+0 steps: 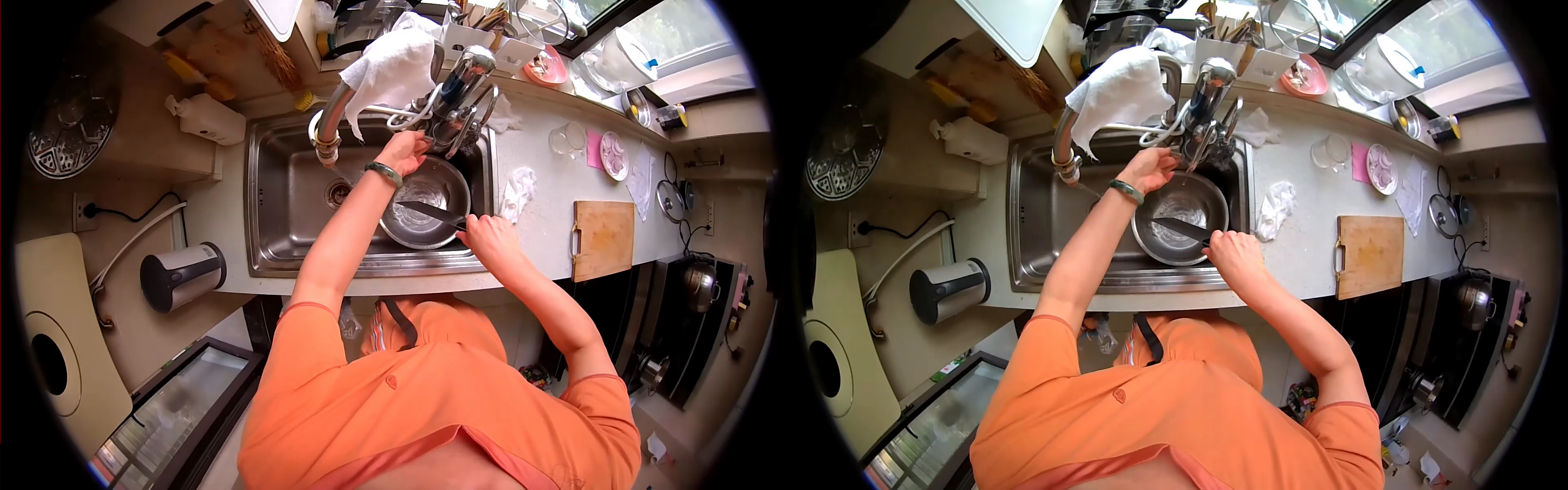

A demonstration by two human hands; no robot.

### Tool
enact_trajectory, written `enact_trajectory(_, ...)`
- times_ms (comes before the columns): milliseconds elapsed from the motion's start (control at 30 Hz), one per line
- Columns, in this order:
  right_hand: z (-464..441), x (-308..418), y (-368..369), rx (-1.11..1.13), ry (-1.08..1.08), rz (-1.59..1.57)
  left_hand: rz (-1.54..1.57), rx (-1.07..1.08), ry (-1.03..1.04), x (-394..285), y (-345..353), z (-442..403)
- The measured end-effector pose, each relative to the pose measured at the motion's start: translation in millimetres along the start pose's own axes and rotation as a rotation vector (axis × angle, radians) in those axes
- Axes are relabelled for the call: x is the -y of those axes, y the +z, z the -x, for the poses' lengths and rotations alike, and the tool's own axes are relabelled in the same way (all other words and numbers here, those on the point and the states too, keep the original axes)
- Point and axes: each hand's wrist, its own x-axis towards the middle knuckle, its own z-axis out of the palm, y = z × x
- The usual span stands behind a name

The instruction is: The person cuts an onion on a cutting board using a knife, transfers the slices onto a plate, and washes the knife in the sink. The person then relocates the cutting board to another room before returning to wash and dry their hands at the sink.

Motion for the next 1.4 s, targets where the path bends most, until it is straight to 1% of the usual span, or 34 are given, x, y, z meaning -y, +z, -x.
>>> enact_trajectory(33,4.2,-0.5,0.8,0.010,0.000,-0.002,0.019,0.034,0.028,2.8,3.5,11.1)
enact_trajectory(67,6.5,-2.0,-2.1,-0.007,-0.007,-0.004,-0.075,0.017,0.066,6.7,1.0,27.6)
enact_trajectory(100,7.3,-2.7,-6.7,-0.029,-0.013,-0.003,-0.201,-0.072,0.151,12.1,-5.7,39.4)
enact_trajectory(133,8.3,-3.0,-14.5,0.034,0.007,0.006,-0.315,-0.204,0.273,31.4,-31.2,27.0)
enact_trajectory(167,10.5,-6.3,-24.1,0.031,0.009,0.015,-0.428,-0.334,0.400,56.4,-65.3,3.9)
enact_trajectory(233,18.8,-16.0,-45.4,0.069,-0.063,0.061,-0.872,-0.635,0.305,92.8,-124.9,-5.4)
enact_trajectory(267,21.2,-20.0,-59.3,0.121,-0.084,0.095,-0.984,-0.648,0.218,107.2,-138.1,-2.7)
enact_trajectory(300,23.6,-21.4,-73.7,0.124,-0.083,0.100,-1.097,-0.658,0.126,122.3,-150.9,-1.1)
enact_trajectory(367,24.2,-26.5,-95.2,0.158,-0.149,0.171,-1.034,-0.543,-0.093,161.9,-193.7,-35.9)
enact_trajectory(433,19.1,-37.5,-98.6,0.196,-0.146,0.179,-0.625,-0.445,-0.099,183.1,-195.9,-38.2)
enact_trajectory(500,17.6,-46.4,-97.9,0.149,-0.184,0.112,-0.446,-0.251,-0.130,189.6,-198.8,-38.7)
enact_trajectory(567,18.9,-51.3,-101.2,0.155,-0.162,0.090,-0.525,-0.249,-0.059,194.3,-197.7,-43.1)
enact_trajectory(600,20.6,-52.7,-105.2,0.143,-0.159,0.038,-0.517,-0.248,-0.064,200.3,-197.7,-48.1)
enact_trajectory(667,22.4,-55.2,-109.8,0.127,-0.141,-0.043,-0.596,-0.317,0.101,213.6,-210.8,-64.0)
enact_trajectory(700,24.1,-54.9,-110.9,0.130,-0.160,-0.049,-0.631,-0.302,0.169,223.8,-220.0,-75.6)
enact_trajectory(767,29.1,-53.4,-116.4,0.095,-0.130,-0.064,-0.767,-0.420,0.153,200.9,-194.5,-47.0)
enact_trajectory(800,31.7,-50.7,-121.1,0.107,-0.110,-0.052,-0.747,-0.427,0.097,187.1,-181.4,-34.8)
enact_trajectory(833,34.7,-48.8,-125.6,0.105,-0.110,-0.052,-0.747,-0.427,0.098,180.9,-179.4,-29.5)
enact_trajectory(900,41.0,-45.3,-132.0,0.102,-0.089,0.028,-0.725,-0.467,0.162,174.8,-176.7,-20.5)
enact_trajectory(933,44.0,-43.1,-134.5,0.098,-0.081,0.026,-0.782,-0.502,0.191,174.8,-186.5,-21.1)
enact_trajectory(1000,51.6,-43.0,-144.4,0.064,-0.112,0.220,-0.857,-0.582,0.280,162.6,-196.4,-5.6)
enact_trajectory(1033,55.4,-47.0,-150.9,0.059,-0.080,0.229,-0.771,-0.528,0.314,159.3,-207.8,-2.2)
enact_trajectory(1067,56.5,-53.0,-157.8,0.029,-0.096,0.275,-0.785,-0.506,0.363,165.8,-232.2,-11.9)
enact_trajectory(1100,56.2,-60.2,-163.4,0.000,-0.112,0.319,-0.807,-0.519,0.392,163.0,-242.5,-7.0)
enact_trajectory(1167,50.0,-77.1,-179.8,-0.054,-0.119,0.425,-0.833,-0.555,0.387,154.3,-260.8,2.2)
enact_trajectory(1200,43.9,-87.0,-182.7,-0.056,-0.096,0.469,-0.801,-0.554,0.398,153.6,-271.4,3.3)
enact_trajectory(1233,36.2,-98.2,-184.5,-0.059,-0.075,0.513,-0.843,-0.557,0.395,150.0,-280.3,6.4)
enact_trajectory(1267,26.0,-109.8,-185.5,-0.083,-0.063,0.550,-0.817,-0.551,0.450,154.4,-295.5,3.1)
enact_trajectory(1300,13.3,-121.3,-186.5,-0.105,-0.054,0.589,-0.788,-0.544,0.458,154.8,-305.5,3.9)
enact_trajectory(1333,-2.6,-131.7,-189.8,-0.062,-0.027,0.612,-0.726,-0.535,0.454,157.7,-319.8,0.1)
enact_trajectory(1367,-20.9,-140.7,-193.3,-0.019,-0.002,0.637,-0.753,-0.536,0.425,152.9,-324.6,5.9)
enact_trajectory(1400,-39.7,-149.7,-193.9,-0.034,-0.014,0.655,-0.726,-0.526,0.431,154.5,-336.2,5.1)
